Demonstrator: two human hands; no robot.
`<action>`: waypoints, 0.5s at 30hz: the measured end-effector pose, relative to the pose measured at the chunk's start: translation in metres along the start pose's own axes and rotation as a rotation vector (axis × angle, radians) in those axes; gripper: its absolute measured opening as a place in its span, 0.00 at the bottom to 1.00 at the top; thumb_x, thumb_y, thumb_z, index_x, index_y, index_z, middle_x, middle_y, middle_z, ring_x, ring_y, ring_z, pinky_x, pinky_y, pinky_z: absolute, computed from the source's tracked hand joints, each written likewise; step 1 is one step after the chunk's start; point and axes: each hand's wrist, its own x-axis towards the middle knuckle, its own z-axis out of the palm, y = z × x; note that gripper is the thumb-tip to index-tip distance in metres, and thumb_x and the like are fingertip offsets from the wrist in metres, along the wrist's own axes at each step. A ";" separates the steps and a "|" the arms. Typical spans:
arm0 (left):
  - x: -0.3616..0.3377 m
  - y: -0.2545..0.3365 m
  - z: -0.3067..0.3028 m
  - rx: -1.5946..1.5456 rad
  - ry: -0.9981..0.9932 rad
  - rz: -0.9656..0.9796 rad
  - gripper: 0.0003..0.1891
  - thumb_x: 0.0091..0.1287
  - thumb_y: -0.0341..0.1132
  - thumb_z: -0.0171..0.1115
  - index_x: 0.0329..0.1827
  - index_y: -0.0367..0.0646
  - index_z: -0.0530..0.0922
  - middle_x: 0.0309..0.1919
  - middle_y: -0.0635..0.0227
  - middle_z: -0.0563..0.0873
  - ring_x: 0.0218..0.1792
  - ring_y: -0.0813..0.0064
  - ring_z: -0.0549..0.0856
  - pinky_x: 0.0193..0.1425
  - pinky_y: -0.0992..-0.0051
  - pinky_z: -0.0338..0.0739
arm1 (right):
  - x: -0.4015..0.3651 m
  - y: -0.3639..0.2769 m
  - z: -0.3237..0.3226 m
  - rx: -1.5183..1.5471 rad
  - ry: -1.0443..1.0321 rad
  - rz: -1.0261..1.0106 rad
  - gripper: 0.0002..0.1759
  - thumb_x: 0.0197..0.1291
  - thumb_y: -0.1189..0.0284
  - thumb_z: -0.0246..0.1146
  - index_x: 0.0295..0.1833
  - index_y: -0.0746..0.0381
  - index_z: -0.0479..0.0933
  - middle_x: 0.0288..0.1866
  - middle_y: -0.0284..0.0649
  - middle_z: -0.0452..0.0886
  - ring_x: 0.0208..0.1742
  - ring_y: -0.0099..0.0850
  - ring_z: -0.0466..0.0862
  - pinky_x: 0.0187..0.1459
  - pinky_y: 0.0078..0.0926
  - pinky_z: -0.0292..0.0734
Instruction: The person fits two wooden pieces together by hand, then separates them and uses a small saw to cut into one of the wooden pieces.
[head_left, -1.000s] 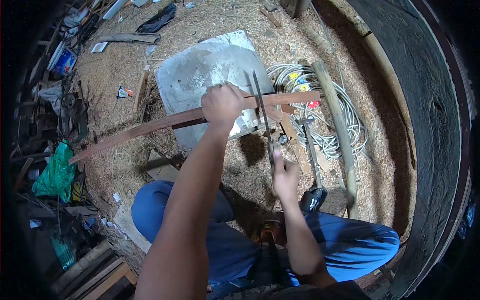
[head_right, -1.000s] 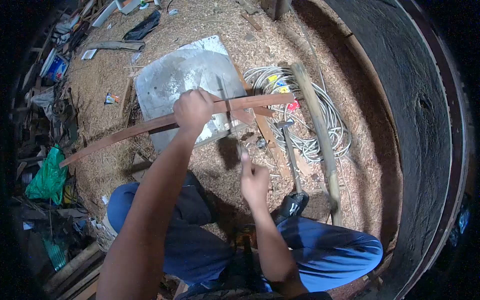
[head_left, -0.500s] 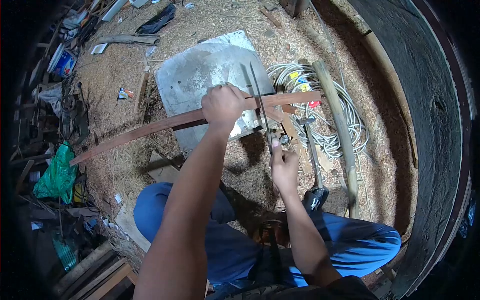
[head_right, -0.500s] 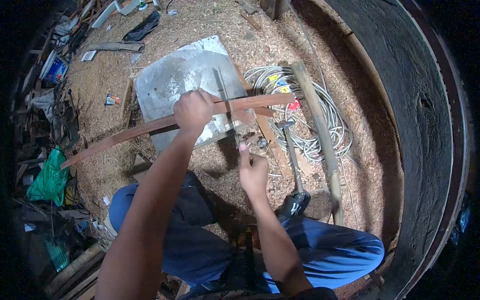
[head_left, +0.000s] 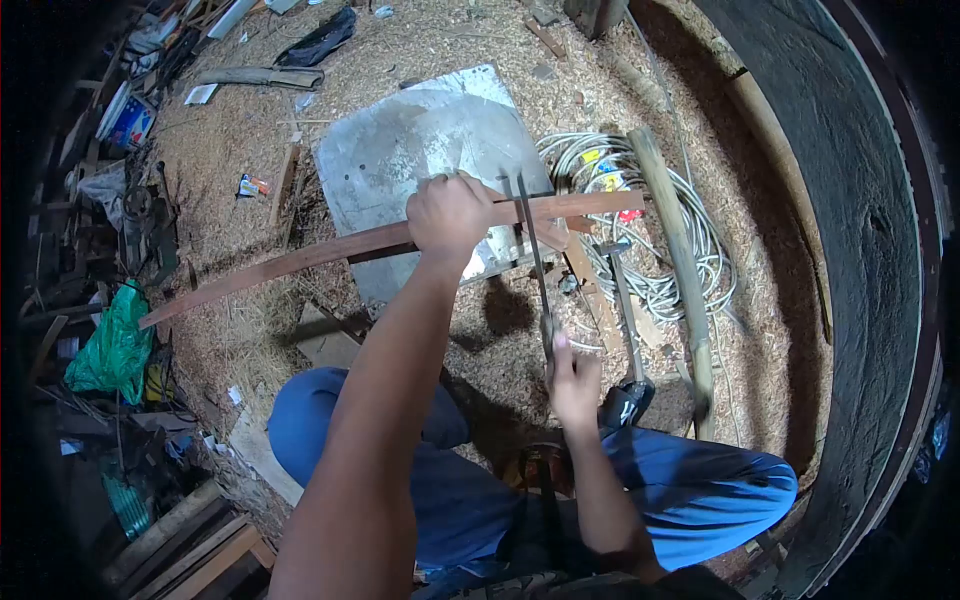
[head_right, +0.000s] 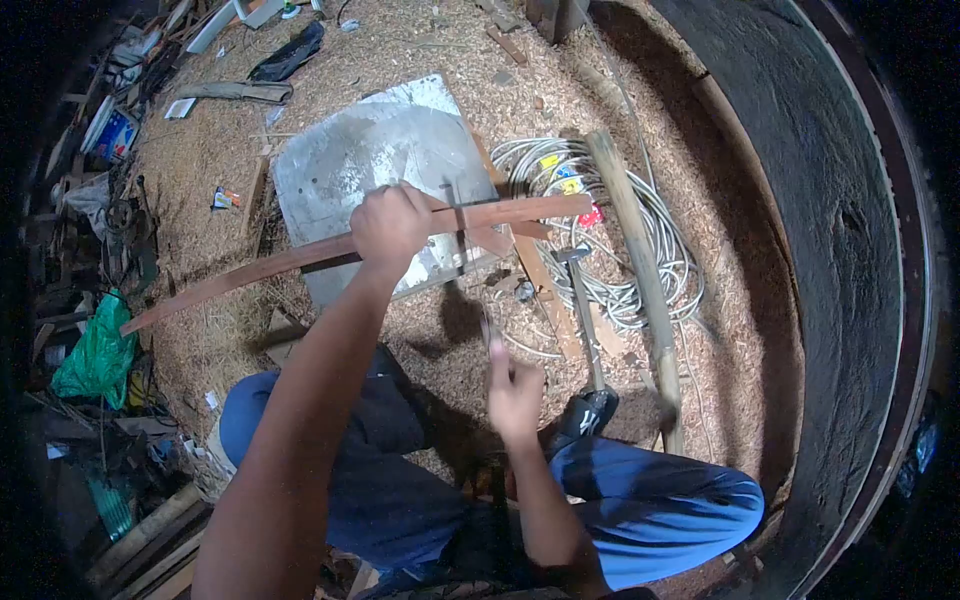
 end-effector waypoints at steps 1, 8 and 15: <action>0.000 -0.002 0.000 -0.014 0.036 0.035 0.22 0.69 0.40 0.51 0.27 0.34 0.87 0.27 0.43 0.87 0.31 0.44 0.89 0.42 0.54 0.84 | -0.011 0.001 -0.003 0.066 0.006 0.047 0.38 0.76 0.52 0.55 0.12 0.62 0.70 0.09 0.29 0.66 0.13 0.20 0.64 0.19 0.28 0.56; -0.002 0.000 0.005 0.019 -0.003 -0.007 0.19 0.67 0.38 0.51 0.26 0.37 0.87 0.31 0.50 0.89 0.35 0.50 0.88 0.46 0.56 0.82 | 0.041 -0.017 0.012 -0.071 -0.007 -0.059 0.35 0.76 0.57 0.56 0.16 0.67 0.71 0.12 0.29 0.67 0.16 0.19 0.64 0.21 0.27 0.58; 0.002 -0.003 0.006 -0.008 0.018 -0.024 0.20 0.67 0.38 0.51 0.25 0.36 0.86 0.29 0.48 0.88 0.33 0.49 0.88 0.44 0.54 0.82 | -0.008 0.002 -0.006 0.016 0.004 0.090 0.37 0.76 0.53 0.56 0.14 0.65 0.72 0.11 0.29 0.67 0.15 0.20 0.66 0.20 0.28 0.57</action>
